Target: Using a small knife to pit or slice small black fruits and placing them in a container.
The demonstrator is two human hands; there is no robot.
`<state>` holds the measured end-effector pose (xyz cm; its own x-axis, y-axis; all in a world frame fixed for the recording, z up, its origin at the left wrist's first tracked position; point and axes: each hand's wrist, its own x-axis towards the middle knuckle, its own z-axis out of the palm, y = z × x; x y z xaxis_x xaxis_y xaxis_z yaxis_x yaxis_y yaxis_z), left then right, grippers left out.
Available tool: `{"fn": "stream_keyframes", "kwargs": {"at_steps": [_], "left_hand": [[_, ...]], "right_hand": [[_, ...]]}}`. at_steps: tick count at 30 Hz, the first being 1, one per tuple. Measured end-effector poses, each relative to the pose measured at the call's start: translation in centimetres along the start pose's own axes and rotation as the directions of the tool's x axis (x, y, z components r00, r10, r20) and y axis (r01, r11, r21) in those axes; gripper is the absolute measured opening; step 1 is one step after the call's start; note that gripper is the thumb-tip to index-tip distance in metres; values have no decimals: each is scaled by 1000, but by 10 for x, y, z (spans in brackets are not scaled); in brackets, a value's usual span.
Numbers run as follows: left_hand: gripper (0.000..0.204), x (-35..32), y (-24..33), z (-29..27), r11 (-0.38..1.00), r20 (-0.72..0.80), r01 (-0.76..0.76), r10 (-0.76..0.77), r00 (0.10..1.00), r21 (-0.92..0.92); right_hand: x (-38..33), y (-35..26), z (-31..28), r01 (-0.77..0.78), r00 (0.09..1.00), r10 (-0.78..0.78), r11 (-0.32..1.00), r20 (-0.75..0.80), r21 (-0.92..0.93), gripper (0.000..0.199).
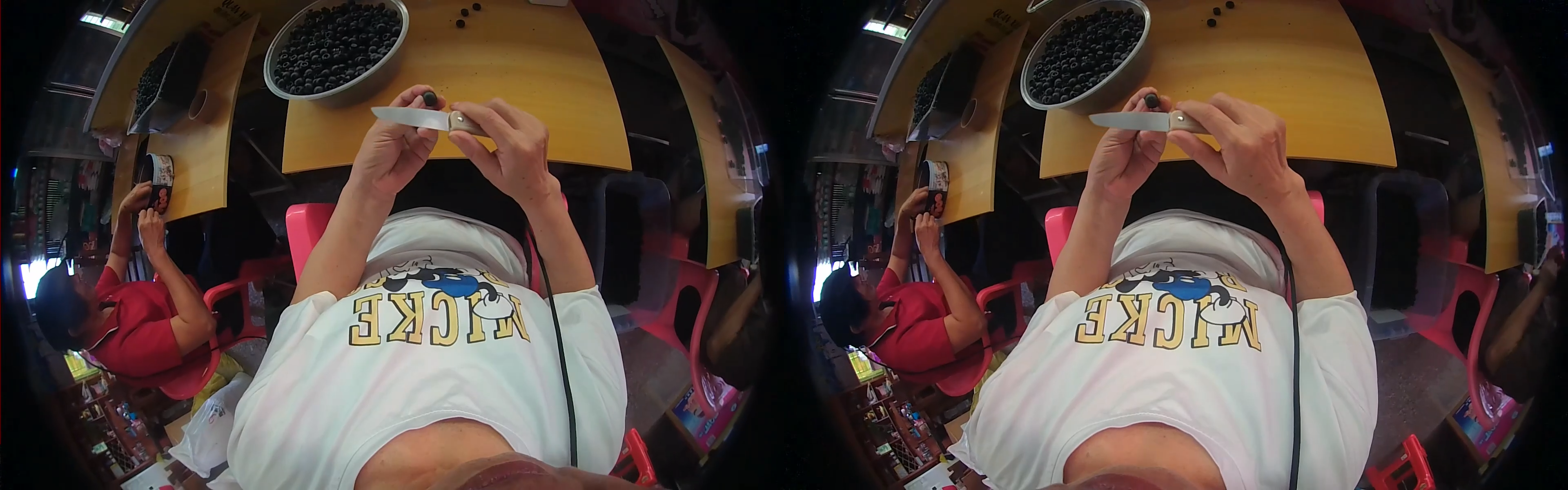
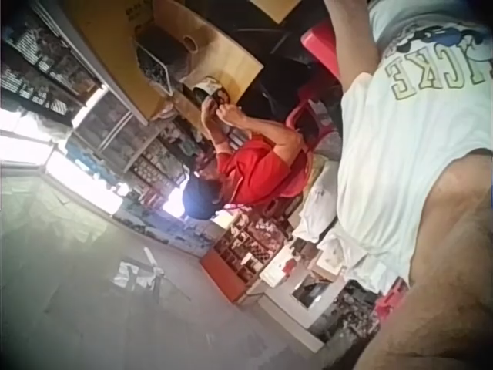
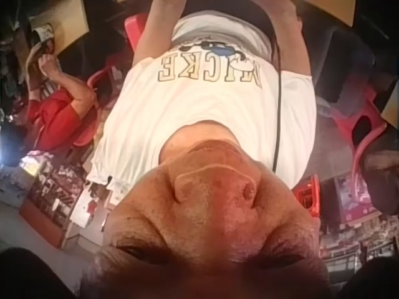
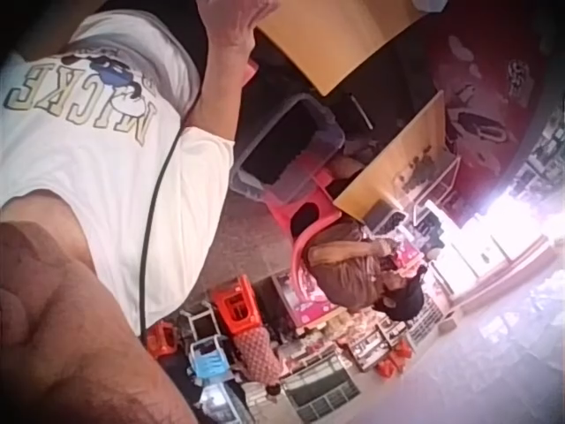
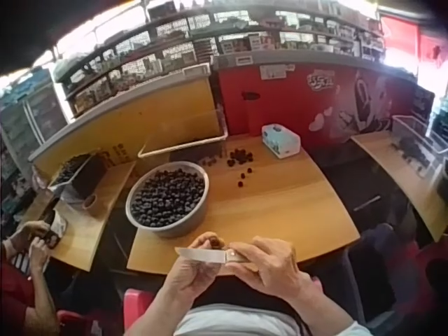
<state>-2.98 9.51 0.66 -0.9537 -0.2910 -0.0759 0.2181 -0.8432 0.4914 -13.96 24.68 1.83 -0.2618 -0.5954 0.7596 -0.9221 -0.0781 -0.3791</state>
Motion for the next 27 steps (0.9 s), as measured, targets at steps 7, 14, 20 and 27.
{"fn": "stream_keyframes", "kwargs": {"at_steps": [7, 14, 20, 27], "left_hand": [[19, -3, 1, 1, 1000, 46, 18, -18, 999, -1], [19, -2, 2, -5, 1000, 58, 7, -8, 998, 26], [18, -2, 1, -10, 1000, 74, -8, 7, 997, 25], [13, 1, 5, -10, 998, 147, -39, 31, 989, 56]], "right_hand": [[1, -1, 0, -39, 999, 38, 996, -13, -78, 25], [0, 0, -1, -41, 999, 41, 996, -9, -80, 24], [-2, 4, -1, -60, 998, 60, 995, 5, -86, 24], [-1, 2, -1, -57, 998, 58, 995, 15, -80, 25]]}}
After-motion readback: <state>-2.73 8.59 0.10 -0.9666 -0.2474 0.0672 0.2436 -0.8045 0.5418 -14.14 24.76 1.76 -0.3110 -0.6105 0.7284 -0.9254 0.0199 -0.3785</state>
